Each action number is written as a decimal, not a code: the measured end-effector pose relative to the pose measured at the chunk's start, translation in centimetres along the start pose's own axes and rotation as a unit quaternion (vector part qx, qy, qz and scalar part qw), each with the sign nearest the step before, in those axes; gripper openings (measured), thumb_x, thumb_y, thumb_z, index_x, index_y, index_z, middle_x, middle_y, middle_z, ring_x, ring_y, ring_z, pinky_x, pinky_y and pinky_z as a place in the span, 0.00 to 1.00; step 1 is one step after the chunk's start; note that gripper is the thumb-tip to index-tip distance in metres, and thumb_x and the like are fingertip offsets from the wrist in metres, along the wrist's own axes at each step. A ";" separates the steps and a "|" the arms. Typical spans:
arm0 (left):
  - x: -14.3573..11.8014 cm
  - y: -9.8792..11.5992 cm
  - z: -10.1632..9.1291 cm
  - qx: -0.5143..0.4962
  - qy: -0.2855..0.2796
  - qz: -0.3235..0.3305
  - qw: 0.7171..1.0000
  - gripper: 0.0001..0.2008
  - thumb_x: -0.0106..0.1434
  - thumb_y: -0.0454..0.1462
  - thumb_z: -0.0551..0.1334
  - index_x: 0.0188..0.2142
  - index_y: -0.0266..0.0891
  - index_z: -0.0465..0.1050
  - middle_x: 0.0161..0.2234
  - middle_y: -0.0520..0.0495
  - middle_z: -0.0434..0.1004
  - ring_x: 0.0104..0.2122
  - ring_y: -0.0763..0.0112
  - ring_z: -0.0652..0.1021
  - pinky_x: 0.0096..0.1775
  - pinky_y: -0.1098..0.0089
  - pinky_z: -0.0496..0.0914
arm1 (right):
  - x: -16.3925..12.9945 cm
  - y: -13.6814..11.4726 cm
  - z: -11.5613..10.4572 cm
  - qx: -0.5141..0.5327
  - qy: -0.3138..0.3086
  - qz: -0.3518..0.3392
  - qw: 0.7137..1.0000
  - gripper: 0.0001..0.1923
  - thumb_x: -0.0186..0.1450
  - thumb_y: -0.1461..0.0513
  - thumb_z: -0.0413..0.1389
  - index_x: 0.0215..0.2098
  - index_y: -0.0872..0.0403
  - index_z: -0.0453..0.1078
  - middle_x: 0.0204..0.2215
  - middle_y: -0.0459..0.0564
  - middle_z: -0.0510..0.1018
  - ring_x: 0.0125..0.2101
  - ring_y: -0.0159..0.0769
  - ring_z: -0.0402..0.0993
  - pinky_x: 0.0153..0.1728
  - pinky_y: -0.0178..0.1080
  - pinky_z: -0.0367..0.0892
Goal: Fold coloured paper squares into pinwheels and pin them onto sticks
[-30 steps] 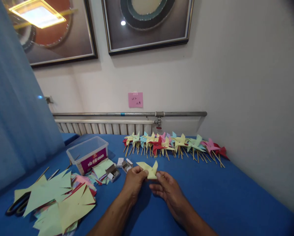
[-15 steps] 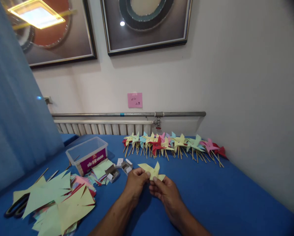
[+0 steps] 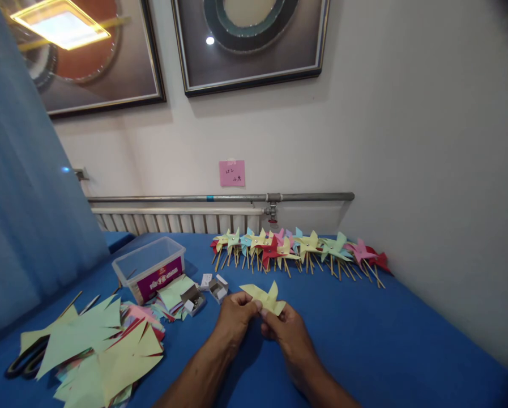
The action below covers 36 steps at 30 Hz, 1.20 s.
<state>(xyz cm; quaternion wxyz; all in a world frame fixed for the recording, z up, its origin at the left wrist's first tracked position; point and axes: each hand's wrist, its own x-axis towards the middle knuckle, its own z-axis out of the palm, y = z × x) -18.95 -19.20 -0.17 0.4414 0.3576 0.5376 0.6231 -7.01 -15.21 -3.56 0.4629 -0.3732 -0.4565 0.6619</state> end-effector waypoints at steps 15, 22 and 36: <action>1.0 -0.9 -1.0 -0.044 0.026 0.008 0.999 0.16 0.47 0.45 0.73 0.22 0.38 0.70 0.17 0.56 0.68 0.19 0.78 0.62 0.26 0.73 0.55 | 0.1 -1.7 -1.2 -0.047 -0.019 -0.100 0.994 0.24 0.55 0.43 0.68 0.37 0.52 0.76 0.33 0.49 0.82 0.35 0.41 0.77 0.39 0.40 0.71; 1.0 -1.1 -0.8 -0.036 0.009 0.008 0.999 0.13 0.48 0.43 0.71 0.21 0.39 0.70 0.17 0.56 0.69 0.19 0.77 0.62 0.26 0.72 0.54 | 1.6 -1.9 -2.2 -0.106 -0.077 -0.094 0.987 0.25 0.52 0.41 0.68 0.31 0.53 0.76 0.28 0.47 0.79 0.30 0.38 0.73 0.34 0.39 0.70; 0.7 -0.5 -0.8 -0.071 0.009 -0.047 0.996 0.16 0.44 0.44 0.74 0.23 0.38 0.70 0.17 0.53 0.72 0.18 0.75 0.67 0.25 0.71 0.58 | 0.4 -2.7 -1.6 -0.047 -0.124 -0.048 0.990 0.25 0.58 0.42 0.64 0.40 0.52 0.77 0.36 0.53 0.83 0.36 0.45 0.79 0.41 0.45 0.72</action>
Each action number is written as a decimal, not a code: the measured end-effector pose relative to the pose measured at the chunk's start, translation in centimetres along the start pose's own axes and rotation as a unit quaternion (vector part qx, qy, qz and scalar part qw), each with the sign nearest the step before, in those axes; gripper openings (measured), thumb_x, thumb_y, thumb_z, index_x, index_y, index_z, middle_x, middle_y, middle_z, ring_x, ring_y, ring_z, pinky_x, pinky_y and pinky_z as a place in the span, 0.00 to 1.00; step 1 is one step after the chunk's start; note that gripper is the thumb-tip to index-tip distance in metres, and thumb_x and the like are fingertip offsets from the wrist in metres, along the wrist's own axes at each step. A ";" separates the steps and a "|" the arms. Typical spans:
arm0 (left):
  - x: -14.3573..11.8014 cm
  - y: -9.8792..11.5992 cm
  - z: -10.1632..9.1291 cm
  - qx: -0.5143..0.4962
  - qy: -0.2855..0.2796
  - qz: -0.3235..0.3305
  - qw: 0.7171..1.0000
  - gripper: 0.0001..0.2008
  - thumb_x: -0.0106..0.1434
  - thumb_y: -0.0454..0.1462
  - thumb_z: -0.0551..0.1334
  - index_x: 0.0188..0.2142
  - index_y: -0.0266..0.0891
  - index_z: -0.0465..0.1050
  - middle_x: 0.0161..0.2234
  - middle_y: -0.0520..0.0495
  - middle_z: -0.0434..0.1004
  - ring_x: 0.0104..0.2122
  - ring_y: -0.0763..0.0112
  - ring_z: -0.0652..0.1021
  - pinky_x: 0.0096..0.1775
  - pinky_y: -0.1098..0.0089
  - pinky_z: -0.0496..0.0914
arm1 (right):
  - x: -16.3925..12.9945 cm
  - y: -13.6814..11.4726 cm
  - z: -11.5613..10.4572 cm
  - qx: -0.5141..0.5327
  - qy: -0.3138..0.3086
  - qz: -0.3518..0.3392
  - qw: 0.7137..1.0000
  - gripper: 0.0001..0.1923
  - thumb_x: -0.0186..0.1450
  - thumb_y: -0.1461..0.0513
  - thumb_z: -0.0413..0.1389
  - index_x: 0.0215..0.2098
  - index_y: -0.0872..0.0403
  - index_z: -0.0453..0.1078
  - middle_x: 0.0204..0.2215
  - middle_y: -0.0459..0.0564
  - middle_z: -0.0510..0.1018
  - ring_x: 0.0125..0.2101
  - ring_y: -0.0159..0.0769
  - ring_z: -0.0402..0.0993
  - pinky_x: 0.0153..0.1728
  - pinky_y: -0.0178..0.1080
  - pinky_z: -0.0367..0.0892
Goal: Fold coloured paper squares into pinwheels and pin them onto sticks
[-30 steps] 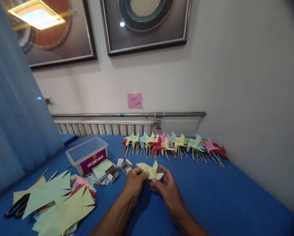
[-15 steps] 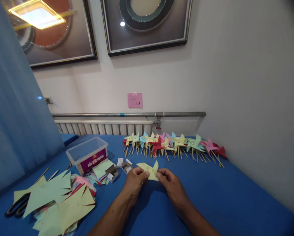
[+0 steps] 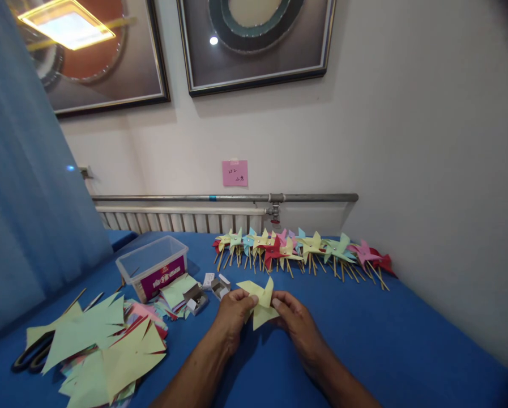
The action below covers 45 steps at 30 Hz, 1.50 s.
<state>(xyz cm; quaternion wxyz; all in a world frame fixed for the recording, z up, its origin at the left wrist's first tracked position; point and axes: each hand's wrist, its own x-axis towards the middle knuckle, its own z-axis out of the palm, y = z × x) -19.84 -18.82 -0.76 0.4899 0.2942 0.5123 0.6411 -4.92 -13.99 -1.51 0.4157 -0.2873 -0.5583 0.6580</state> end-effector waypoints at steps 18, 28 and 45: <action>0.2 -0.7 0.2 0.104 0.005 0.020 0.994 0.12 0.46 0.43 0.69 0.20 0.40 0.70 0.16 0.54 0.68 0.18 0.77 0.62 0.25 0.71 0.54 | 0.8 0.4 -0.8 -0.116 0.069 -0.036 0.990 0.26 0.57 0.38 0.62 0.25 0.52 0.69 0.20 0.42 0.69 0.25 0.35 0.66 0.30 0.37 0.64; -0.4 0.3 0.4 0.056 -0.018 -0.010 0.998 0.12 0.45 0.44 0.68 0.18 0.40 0.69 0.16 0.51 0.71 0.18 0.75 0.64 0.25 0.71 0.55 | 0.9 0.2 -1.0 -0.069 0.048 -0.027 0.996 0.17 0.56 0.46 0.63 0.28 0.51 0.73 0.24 0.46 0.77 0.29 0.40 0.72 0.34 0.40 0.67; -0.4 0.4 0.3 0.026 0.002 -0.022 0.999 0.15 0.42 0.44 0.72 0.21 0.38 0.70 0.16 0.53 0.70 0.18 0.75 0.66 0.25 0.71 0.58 | 0.7 -0.1 -0.9 -0.056 0.044 -0.007 0.997 0.22 0.53 0.44 0.66 0.33 0.52 0.73 0.27 0.48 0.80 0.28 0.40 0.73 0.32 0.40 0.66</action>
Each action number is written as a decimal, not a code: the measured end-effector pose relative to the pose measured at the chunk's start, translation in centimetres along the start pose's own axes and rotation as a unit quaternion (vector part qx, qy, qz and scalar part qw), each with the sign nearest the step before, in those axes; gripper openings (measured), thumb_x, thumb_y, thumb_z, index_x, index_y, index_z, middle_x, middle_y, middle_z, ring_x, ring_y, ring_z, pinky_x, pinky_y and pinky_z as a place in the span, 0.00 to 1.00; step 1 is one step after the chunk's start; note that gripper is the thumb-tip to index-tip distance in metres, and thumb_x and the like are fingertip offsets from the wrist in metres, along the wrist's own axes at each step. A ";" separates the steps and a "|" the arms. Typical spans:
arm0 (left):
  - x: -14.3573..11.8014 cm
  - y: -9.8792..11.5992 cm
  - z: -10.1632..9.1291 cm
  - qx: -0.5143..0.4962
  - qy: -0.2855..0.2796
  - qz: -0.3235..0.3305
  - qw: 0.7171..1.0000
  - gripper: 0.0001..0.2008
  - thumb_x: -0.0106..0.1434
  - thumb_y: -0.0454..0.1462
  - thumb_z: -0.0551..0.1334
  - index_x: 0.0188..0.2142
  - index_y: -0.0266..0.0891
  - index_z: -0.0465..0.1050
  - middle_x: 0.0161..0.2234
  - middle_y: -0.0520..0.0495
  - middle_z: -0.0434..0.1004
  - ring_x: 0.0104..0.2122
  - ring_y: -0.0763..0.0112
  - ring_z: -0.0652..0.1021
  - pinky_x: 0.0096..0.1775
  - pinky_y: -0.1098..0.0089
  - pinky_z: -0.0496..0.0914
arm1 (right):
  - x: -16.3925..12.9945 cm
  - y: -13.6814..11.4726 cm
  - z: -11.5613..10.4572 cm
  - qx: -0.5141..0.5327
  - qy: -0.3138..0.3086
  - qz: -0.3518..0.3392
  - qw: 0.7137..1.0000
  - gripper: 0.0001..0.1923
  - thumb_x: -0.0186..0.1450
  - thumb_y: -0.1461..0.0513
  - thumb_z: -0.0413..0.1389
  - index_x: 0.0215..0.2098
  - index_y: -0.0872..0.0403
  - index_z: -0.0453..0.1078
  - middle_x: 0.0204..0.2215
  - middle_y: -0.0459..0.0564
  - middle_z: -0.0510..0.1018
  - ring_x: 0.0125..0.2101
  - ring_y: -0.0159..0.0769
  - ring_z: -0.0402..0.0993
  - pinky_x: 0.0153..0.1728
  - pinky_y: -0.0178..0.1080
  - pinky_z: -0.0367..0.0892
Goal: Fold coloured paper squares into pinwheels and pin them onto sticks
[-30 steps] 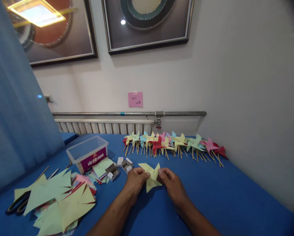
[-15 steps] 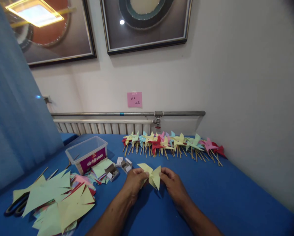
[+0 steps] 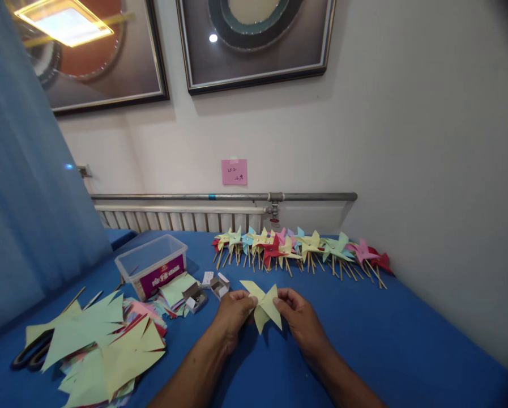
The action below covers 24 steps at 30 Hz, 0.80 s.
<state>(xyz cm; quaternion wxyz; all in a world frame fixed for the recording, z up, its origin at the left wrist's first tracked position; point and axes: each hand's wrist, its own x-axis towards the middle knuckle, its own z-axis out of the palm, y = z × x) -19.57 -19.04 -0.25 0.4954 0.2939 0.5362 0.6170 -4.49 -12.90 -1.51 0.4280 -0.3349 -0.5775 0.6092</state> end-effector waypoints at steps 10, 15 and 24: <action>0.1 -0.5 -0.2 -0.022 -0.006 -0.020 1.000 0.15 0.48 0.42 0.73 0.22 0.39 0.69 0.18 0.53 0.71 0.18 0.75 0.67 0.25 0.71 0.58 | -1.0 -0.9 0.4 -0.060 0.004 -0.067 0.996 0.20 0.62 0.45 0.61 0.40 0.51 0.73 0.33 0.50 0.82 0.32 0.42 0.76 0.33 0.39 0.69; 0.5 -0.9 -0.2 -0.019 0.024 -0.011 0.999 0.12 0.51 0.40 0.72 0.22 0.39 0.70 0.18 0.52 0.72 0.19 0.73 0.68 0.25 0.71 0.60 | -1.8 -1.8 0.5 -0.149 -0.030 -0.106 0.983 0.20 0.68 0.45 0.53 0.42 0.51 0.77 0.29 0.47 0.80 0.31 0.40 0.74 0.33 0.38 0.67; 0.6 -0.8 -0.4 0.009 -0.006 0.000 1.000 0.13 0.49 0.41 0.72 0.21 0.40 0.69 0.17 0.54 0.70 0.18 0.74 0.66 0.25 0.71 0.58 | -0.7 -0.3 0.8 -0.064 -0.013 -0.050 0.997 0.14 0.56 0.51 0.64 0.33 0.51 0.73 0.28 0.46 0.78 0.30 0.39 0.74 0.32 0.39 0.69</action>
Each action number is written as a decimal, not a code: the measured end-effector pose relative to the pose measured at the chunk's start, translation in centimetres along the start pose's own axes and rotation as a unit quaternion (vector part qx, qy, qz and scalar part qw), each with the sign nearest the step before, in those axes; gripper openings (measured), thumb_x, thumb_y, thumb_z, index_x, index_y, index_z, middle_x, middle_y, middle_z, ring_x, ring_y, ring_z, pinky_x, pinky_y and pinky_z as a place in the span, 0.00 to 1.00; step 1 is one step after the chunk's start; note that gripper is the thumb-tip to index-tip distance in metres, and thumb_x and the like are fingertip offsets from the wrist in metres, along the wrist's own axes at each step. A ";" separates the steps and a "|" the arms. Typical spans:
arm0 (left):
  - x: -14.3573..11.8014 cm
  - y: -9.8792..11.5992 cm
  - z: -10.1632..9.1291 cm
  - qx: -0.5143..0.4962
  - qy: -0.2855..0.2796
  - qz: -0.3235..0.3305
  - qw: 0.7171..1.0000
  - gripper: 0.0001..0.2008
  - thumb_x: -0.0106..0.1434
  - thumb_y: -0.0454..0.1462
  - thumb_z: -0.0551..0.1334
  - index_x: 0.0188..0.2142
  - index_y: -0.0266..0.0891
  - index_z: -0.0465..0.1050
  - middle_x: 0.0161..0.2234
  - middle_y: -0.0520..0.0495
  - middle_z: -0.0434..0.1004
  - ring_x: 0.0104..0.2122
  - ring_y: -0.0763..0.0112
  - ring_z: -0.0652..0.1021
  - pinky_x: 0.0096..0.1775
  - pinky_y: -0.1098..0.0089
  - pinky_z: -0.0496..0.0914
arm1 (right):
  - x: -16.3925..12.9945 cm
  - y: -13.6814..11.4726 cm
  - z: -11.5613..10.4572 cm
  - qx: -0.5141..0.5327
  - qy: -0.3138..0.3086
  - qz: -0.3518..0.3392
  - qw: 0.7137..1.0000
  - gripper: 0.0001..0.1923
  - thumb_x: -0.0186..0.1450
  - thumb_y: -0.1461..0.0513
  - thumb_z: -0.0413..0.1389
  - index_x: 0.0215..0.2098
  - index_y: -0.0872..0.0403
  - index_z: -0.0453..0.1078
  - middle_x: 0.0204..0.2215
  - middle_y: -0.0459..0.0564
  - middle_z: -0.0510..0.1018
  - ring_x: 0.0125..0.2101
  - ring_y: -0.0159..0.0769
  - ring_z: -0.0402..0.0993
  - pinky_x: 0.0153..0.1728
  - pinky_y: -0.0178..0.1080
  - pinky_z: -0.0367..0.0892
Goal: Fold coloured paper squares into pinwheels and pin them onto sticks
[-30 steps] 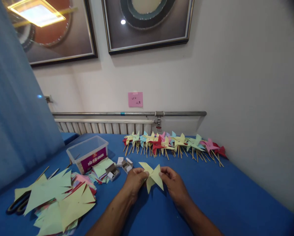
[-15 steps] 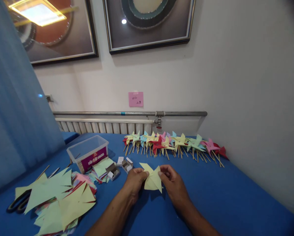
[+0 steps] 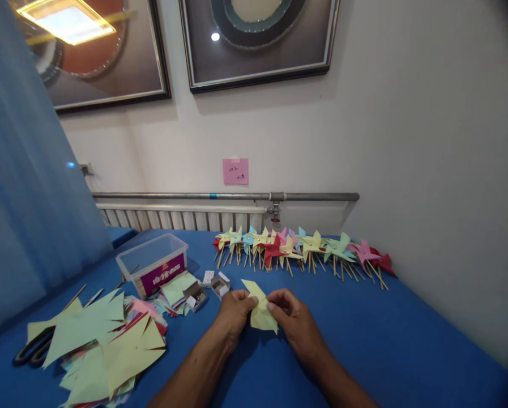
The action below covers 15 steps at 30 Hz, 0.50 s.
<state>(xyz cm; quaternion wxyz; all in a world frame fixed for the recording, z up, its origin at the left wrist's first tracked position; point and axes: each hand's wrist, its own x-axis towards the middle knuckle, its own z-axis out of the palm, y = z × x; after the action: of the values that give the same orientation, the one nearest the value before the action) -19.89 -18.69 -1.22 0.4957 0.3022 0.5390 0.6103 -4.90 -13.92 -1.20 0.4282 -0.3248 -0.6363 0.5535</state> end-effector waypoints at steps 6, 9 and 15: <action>-0.4 0.3 0.3 0.008 -0.021 -0.001 1.000 0.15 0.47 0.43 0.73 0.20 0.41 0.68 0.17 0.54 0.69 0.18 0.75 0.64 0.25 0.71 0.56 | 1.0 1.7 0.1 0.043 0.048 0.054 0.996 0.21 0.47 0.53 0.69 0.37 0.49 0.72 0.31 0.49 0.80 0.33 0.43 0.77 0.36 0.43 0.72; -0.4 0.3 0.3 0.005 -0.022 -0.002 1.000 0.15 0.46 0.43 0.73 0.20 0.41 0.69 0.17 0.54 0.69 0.17 0.75 0.64 0.25 0.71 0.56 | 1.0 1.8 0.0 0.052 0.045 0.063 0.996 0.23 0.46 0.52 0.70 0.37 0.50 0.72 0.31 0.49 0.80 0.33 0.44 0.77 0.36 0.43 0.72; -0.1 0.0 0.0 -0.013 0.011 -0.004 1.000 0.13 0.49 0.42 0.72 0.21 0.41 0.70 0.18 0.53 0.71 0.19 0.74 0.67 0.26 0.71 0.59 | -0.2 -0.3 -0.4 0.016 -0.012 0.005 1.000 0.24 0.63 0.44 0.59 0.47 0.52 0.73 0.34 0.50 0.82 0.33 0.42 0.78 0.36 0.41 0.71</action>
<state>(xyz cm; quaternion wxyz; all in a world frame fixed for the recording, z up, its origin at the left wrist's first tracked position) -19.84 -18.81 -1.19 0.4955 0.2869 0.5380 0.6186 -4.41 -13.97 -0.92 0.4226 -0.3146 -0.6305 0.5700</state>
